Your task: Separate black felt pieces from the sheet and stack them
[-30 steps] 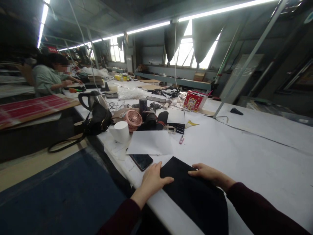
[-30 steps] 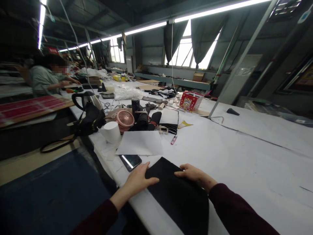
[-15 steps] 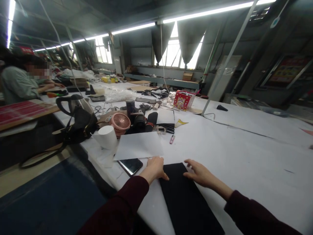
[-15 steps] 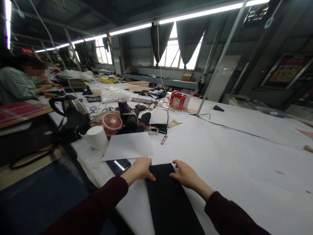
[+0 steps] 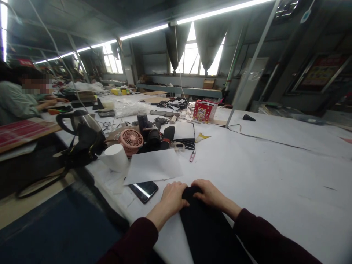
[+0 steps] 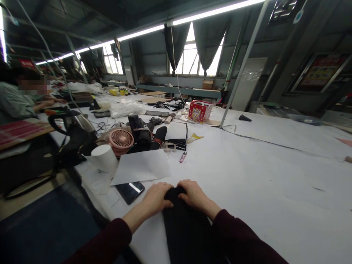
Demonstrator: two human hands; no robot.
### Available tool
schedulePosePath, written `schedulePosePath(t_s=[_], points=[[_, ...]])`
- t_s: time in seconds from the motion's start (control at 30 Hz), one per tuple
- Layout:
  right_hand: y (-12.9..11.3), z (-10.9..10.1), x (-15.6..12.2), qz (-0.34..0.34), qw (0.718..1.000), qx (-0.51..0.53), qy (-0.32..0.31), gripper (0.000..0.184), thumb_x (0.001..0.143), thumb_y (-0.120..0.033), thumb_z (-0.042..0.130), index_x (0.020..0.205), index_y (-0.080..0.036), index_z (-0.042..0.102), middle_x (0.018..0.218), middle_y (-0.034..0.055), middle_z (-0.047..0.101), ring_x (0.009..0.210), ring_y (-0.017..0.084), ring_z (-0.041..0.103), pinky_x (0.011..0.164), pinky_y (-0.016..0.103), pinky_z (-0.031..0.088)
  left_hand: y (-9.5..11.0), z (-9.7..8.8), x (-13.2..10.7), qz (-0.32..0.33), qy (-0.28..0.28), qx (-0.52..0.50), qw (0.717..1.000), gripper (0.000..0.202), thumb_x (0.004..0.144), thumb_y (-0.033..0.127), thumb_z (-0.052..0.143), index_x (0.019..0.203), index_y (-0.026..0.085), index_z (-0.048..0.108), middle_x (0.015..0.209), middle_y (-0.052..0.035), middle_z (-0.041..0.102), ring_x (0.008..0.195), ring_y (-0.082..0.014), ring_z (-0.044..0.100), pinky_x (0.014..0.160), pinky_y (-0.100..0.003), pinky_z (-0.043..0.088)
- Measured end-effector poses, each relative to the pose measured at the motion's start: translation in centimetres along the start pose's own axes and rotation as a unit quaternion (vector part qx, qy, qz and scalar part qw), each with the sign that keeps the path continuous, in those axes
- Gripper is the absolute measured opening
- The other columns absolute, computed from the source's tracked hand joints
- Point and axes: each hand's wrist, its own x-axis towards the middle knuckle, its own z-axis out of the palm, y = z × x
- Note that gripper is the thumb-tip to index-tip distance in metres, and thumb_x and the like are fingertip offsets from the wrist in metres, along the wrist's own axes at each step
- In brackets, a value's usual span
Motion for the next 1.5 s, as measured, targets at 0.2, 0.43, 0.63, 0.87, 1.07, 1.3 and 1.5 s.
schedulePosePath(t_s=[0.2,0.43,0.63,0.87,1.07,1.3,1.5], points=[[0.0,0.9,-2.2,-0.029,0.998,-0.030,0.051,0.032,0.089,-0.013,0.049,0.114,-0.021,0.066,0.108,0.0080,0.069,0.100,0.023,0.060,0.092,0.039,0.047,0.6,2.1,-1.7,0.046,0.062,0.002,0.997,0.038,0.084,0.024,0.063,0.122,0.021,0.058,0.114,-0.0062,0.067,0.111,-0.0243,0.058,0.101,-0.039,0.041],[0.1,2.7,-4.9,-0.078,0.988,-0.102,0.088,0.050,0.092,-0.008,0.036,0.138,-0.020,0.050,0.137,0.0087,0.055,0.129,0.025,0.048,0.111,0.046,0.037,-0.2,7.6,-3.2,0.115,0.159,0.146,0.969,0.049,0.090,0.006,0.040,0.138,0.007,0.044,0.142,-0.0147,0.049,0.131,-0.0261,0.045,0.112,-0.040,0.034],[-0.5,2.1,-6.4,-0.063,0.989,-0.129,0.044,0.054,0.095,-0.024,0.044,0.148,-0.021,0.033,0.152,0.0058,0.036,0.140,0.025,0.030,0.115,0.046,0.030,-1.0,8.2,-4.1,0.151,0.170,0.209,0.951,0.057,0.085,0.003,0.037,0.142,0.007,0.040,0.149,-0.0148,0.038,0.137,-0.0254,0.037,0.112,-0.039,0.037],[-2.7,-0.8,-0.8,0.048,0.977,-0.151,0.139,0.042,0.101,-0.031,0.030,0.128,-0.015,0.059,0.132,0.0110,0.059,0.134,0.028,0.040,0.115,0.050,0.023,-0.6,8.5,-3.9,0.146,0.168,0.240,0.945,0.057,0.083,0.002,0.037,0.139,0.005,0.044,0.146,-0.0176,0.042,0.135,-0.0273,0.041,0.110,-0.042,0.041],[-6.0,3.2,5.8,0.080,0.978,-0.100,0.163,0.050,0.103,-0.039,0.023,0.142,-0.015,0.043,0.141,0.0085,0.051,0.134,0.022,0.041,0.109,0.039,0.036,-0.6,8.6,-3.8,0.151,0.171,0.224,0.947,0.046,0.087,0.007,0.038,0.131,0.007,0.054,0.138,-0.0157,0.053,0.130,-0.0267,0.047,0.109,-0.041,0.041],[-1.6,4.9,3.9,0.097,0.975,-0.145,0.137,0.058,0.100,-0.049,0.029,0.149,-0.018,0.032,0.152,0.0082,0.036,0.142,0.028,0.025,0.114,0.048,0.022,-0.9,8.4,-4.0,0.158,0.171,0.202,0.951,0.052,0.086,0.004,0.039,0.137,0.004,0.045,0.144,-0.0187,0.045,0.134,-0.0277,0.041,0.110,-0.042,0.040],[1.6,3.4,2.2,0.108,0.966,-0.193,0.138,0.056,0.100,-0.046,0.030,0.148,-0.018,0.034,0.151,0.0102,0.037,0.143,0.028,0.023,0.115,0.051,0.018,-1.1,8.1,-4.0,0.164,0.153,0.208,0.952,0.061,0.080,0.000,0.037,0.140,0.004,0.041,0.148,-0.0185,0.039,0.137,-0.0279,0.037,0.111,-0.043,0.039]])
